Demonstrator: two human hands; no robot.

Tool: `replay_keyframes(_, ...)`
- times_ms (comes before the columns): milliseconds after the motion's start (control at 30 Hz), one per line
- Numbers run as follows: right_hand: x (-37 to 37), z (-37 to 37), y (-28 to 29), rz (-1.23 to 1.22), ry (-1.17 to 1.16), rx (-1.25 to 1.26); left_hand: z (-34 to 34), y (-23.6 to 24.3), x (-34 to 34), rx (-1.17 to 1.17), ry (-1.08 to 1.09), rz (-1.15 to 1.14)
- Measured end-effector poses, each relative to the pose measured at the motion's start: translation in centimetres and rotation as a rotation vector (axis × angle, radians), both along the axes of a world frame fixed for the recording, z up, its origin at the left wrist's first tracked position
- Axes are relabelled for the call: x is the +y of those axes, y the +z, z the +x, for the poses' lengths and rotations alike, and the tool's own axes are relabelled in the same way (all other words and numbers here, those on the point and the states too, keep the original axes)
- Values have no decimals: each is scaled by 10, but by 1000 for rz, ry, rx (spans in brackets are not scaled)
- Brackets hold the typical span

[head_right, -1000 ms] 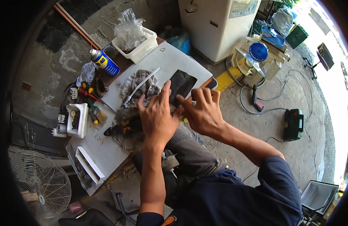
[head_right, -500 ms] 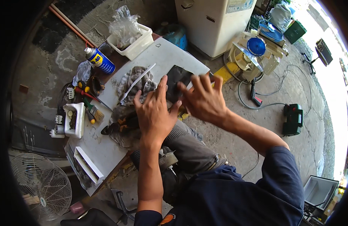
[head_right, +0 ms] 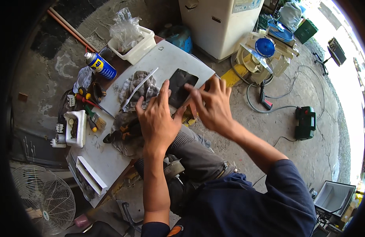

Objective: Disassembling, cleaning, and repairing an electric motor on a workbench.

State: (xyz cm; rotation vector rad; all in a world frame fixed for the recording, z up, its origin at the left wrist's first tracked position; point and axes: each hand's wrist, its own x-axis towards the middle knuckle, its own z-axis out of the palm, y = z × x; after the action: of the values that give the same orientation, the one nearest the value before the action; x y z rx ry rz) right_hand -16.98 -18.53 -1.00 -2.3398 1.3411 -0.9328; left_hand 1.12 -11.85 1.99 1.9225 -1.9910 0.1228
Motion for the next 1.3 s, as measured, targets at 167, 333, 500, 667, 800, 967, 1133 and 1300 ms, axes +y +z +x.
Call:
replay_keyframes(167,11,7,-5,-48,-12,7,-1,-1,0,-11,-1,16)
replay_keyframes(333,31,11,-2,-129,52,101,0,-4,1,6,7,18)
replay_keyframes(500,23,10,-4,-189,41,-12,-1,-5,1,19,7,-1)
replay_keyframes(667,13,9,-7,-227,37,-111,-1,-4,1,9,13,1)
replay_keyframes(800,2,19,-8,-155,81,-157,0,-2,1,21,-13,-6)
replay_keyframes(967,2,28,-6,-115,78,-164,0,-2,0,12,-20,-11)
replay_keyframes(1133,-8,27,-1,-83,125,-151,0,-2,2,34,15,31)
replay_keyframes(1300,-12,14,5,-212,94,-28,-1,-5,1,39,11,13)
